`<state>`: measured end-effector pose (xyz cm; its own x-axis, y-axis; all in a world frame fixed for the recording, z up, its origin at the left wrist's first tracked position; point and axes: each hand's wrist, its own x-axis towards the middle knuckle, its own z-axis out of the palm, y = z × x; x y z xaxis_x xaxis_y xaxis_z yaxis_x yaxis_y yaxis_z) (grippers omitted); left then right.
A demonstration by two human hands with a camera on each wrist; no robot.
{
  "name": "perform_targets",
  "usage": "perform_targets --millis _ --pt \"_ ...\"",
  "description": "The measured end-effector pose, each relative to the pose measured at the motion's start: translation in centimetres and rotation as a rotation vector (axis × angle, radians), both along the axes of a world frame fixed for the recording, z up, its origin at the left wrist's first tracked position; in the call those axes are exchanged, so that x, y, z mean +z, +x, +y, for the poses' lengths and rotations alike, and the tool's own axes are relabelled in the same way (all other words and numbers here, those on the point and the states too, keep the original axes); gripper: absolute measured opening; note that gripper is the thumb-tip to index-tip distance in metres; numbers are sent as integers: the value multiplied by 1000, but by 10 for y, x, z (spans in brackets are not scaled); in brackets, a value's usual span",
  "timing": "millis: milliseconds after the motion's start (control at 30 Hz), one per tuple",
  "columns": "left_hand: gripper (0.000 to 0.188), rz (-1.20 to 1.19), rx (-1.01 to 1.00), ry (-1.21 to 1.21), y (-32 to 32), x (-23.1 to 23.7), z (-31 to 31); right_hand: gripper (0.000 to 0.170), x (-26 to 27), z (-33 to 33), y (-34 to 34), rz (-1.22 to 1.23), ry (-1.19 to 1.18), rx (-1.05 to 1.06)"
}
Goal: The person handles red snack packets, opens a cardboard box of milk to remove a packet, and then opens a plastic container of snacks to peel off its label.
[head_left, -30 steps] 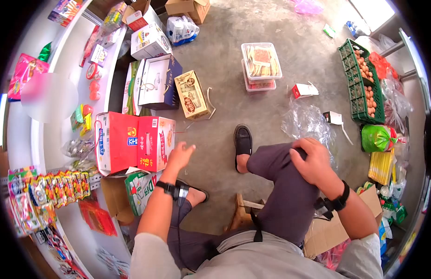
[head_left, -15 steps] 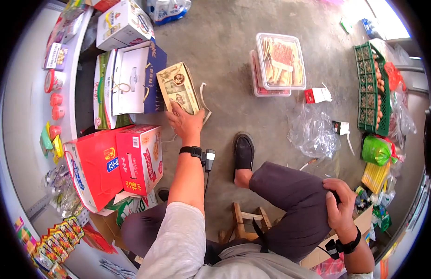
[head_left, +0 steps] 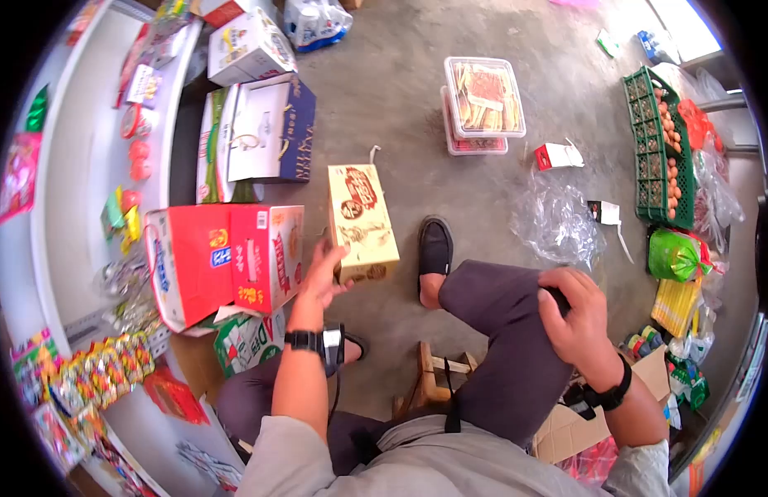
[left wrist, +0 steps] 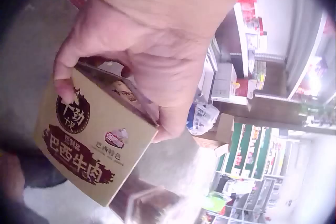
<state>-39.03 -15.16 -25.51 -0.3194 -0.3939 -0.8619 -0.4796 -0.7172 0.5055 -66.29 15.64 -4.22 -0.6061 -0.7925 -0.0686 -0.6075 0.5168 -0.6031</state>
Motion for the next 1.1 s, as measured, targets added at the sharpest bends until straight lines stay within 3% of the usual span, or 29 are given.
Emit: perform_targets --millis 67,167,233,300,333,367,400,500,533,567,633,667,767,900,1100 --pt "88 114 38 31 38 44 37 18 3 1 13 59 -59 42" --pt "92 262 56 -44 77 152 94 21 18 0 40 131 -77 115" --pt "101 453 6 -330 109 190 127 39 29 6 63 153 -86 186" --pt "108 379 -160 -591 138 265 162 51 41 5 100 231 -219 261" --pt "111 370 -188 -689 155 291 180 71 42 9 121 190 -243 291" --pt "114 354 -207 -759 168 320 201 81 48 13 144 -116 -301 291" --pt "115 274 -271 -874 188 337 221 84 57 14 172 -584 -436 320" --pt "112 135 -380 -1129 234 372 279 81 36 27 268 -1781 -580 384" --pt "107 45 -415 -1229 243 382 297 74 24 32 293 -1893 -513 233" --pt "102 -48 -445 -1321 252 387 312 77 19 33 305 -1995 -518 272" --pt "95 -7 -313 -1269 276 365 325 84 12 34 325 -2203 -432 389" --pt "88 -194 -336 -1341 280 357 337 89 11 39 336 -2200 -352 355" --pt "90 -474 -385 -1345 282 355 362 91 -6 49 364 -2272 -312 358" --pt "106 -538 -527 -1142 279 356 366 93 -23 57 368 -2258 -214 390" --pt "114 -594 -395 -1229 276 318 368 92 -35 48 378 -2177 -114 439"
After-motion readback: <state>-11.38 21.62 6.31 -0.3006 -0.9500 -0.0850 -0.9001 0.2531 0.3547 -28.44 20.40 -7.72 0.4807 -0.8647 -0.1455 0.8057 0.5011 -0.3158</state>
